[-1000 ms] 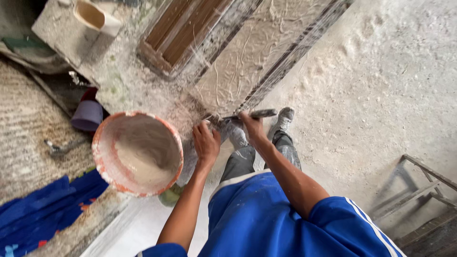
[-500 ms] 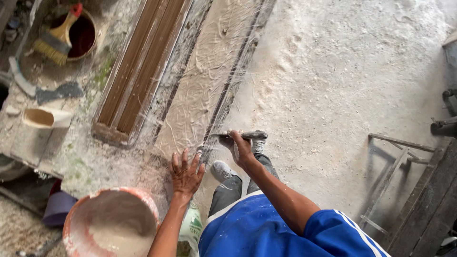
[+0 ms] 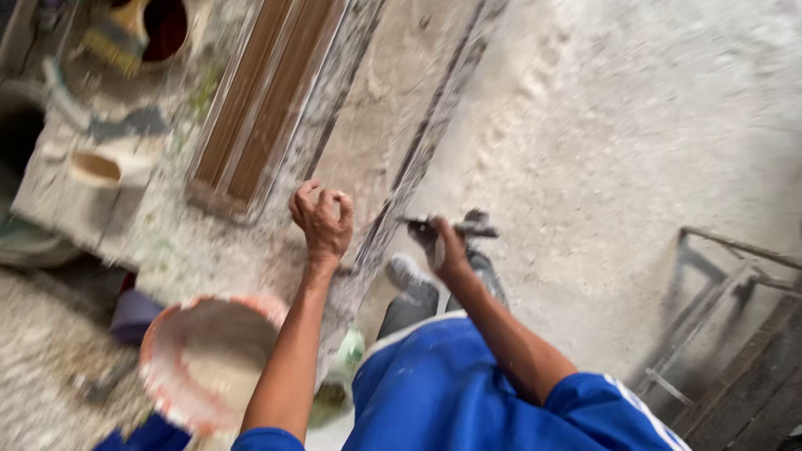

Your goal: The person places handfuls of white fiber strands into a long wooden mold on the workbench, then scoops cement paste from a bowl and spreads it over the fibers with a sponge. They scrape excess paste from the mold edge with a knife, mix more paste in the bowl, and wipe the bowl clean.

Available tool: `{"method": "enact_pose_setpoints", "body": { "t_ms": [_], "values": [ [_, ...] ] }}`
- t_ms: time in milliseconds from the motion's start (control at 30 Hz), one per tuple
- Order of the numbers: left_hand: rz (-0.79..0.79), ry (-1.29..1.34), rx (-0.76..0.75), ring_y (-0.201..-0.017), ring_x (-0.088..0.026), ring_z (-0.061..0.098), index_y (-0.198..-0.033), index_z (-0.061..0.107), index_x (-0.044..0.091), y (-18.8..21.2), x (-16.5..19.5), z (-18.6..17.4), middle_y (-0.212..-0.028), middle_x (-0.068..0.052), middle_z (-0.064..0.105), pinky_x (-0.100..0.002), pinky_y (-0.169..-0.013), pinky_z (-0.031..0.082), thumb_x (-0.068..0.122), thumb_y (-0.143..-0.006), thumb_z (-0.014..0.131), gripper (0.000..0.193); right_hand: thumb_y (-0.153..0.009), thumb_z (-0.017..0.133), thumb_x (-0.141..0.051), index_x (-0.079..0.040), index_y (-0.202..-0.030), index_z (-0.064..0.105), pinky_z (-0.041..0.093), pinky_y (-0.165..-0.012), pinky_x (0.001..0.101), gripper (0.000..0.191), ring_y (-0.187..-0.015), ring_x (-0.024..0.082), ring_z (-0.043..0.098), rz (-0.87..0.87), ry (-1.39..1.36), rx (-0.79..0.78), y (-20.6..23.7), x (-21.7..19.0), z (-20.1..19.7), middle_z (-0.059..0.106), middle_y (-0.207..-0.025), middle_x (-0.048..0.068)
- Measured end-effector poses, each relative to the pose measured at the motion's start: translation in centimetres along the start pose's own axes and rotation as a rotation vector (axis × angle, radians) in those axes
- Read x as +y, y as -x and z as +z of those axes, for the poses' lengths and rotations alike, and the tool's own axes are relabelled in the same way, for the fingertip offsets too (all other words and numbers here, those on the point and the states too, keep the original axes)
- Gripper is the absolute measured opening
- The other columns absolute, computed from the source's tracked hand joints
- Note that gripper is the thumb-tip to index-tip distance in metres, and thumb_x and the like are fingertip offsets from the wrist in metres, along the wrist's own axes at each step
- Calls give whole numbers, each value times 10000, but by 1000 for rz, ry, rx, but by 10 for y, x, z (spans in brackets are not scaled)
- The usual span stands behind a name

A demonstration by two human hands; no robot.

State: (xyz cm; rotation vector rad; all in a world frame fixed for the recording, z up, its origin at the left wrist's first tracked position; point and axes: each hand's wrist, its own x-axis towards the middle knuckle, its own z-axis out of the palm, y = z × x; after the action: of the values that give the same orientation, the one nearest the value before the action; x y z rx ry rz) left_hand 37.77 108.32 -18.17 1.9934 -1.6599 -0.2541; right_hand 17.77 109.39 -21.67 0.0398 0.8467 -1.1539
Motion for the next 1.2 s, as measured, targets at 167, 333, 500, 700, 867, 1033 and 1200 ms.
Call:
{"method": "enact_pose_setpoints", "body": {
  "t_ms": [167, 333, 500, 700, 867, 1033, 1200],
  "values": [
    [209, -190, -260, -1413, -440, 326, -973, 730, 156, 70, -42, -14, -1502, -185, 394, -624, -1166, 299, 342, -924, 639, 213, -931, 712, -146, 34, -993, 663, 621, -816, 457, 197, -820, 297, 719, 65, 182, 36, -9, 40, 11, 705, -929, 151],
    [298, -390, -495, -1472, -462, 151, -1142, 742, 327, 89, -57, -5, -1611, -129, 223, -661, -1140, 255, 441, -882, 659, 296, -912, 728, -150, 63, -985, 704, 599, -734, 387, 226, -779, 227, 715, 21, 464, 72, -9, 70, 24, 731, -917, 128],
    [393, -407, -608, -1538, -402, 21, -1269, 676, 427, 66, -68, 0, -1701, -58, 68, -615, -1186, 197, 531, -913, 599, 379, -925, 735, -136, 73, -984, 684, 598, -753, 349, 222, -781, 176, 684, -128, 613, 158, -31, 52, 30, 712, -913, 104],
    [585, -310, -679, -1552, -375, -21, -1309, 647, 480, 7, -58, 20, -1717, -32, 23, -603, -1199, 83, 633, -939, 514, 422, -924, 669, -130, 23, -1004, 546, 644, -793, 336, 211, -813, 177, 709, -196, 746, 159, -82, -13, 48, 667, -944, 142],
    [711, -394, -736, -1590, -338, -40, -1332, 648, 475, -62, -30, 48, -1750, -16, 53, -546, -1239, -12, 662, -963, 466, 452, -927, 698, -95, 12, -1010, 538, 645, -849, 358, 210, -850, 165, 721, -367, 508, 33, -134, -74, 64, 643, -984, 99],
    [827, -374, -658, -1579, -347, -51, -1318, 672, 452, -143, 16, 82, -1737, -36, 78, -541, -1231, -26, 658, -983, 466, 444, -950, 738, -75, 45, -1048, 616, 645, -779, 353, 197, -823, 171, 699, -428, 457, 25, -186, -132, 78, 668, -968, 91],
    [814, -317, -725, -1583, -357, -36, -1303, 681, 452, -241, 73, 132, -1745, -43, 111, -520, -1243, 8, 620, -978, 476, 419, -922, 739, -84, -61, -1077, 580, 620, -732, 327, 224, -794, 139, 675, -461, 381, 20, -249, -208, 103, 661, -921, 40]
  ]
}}
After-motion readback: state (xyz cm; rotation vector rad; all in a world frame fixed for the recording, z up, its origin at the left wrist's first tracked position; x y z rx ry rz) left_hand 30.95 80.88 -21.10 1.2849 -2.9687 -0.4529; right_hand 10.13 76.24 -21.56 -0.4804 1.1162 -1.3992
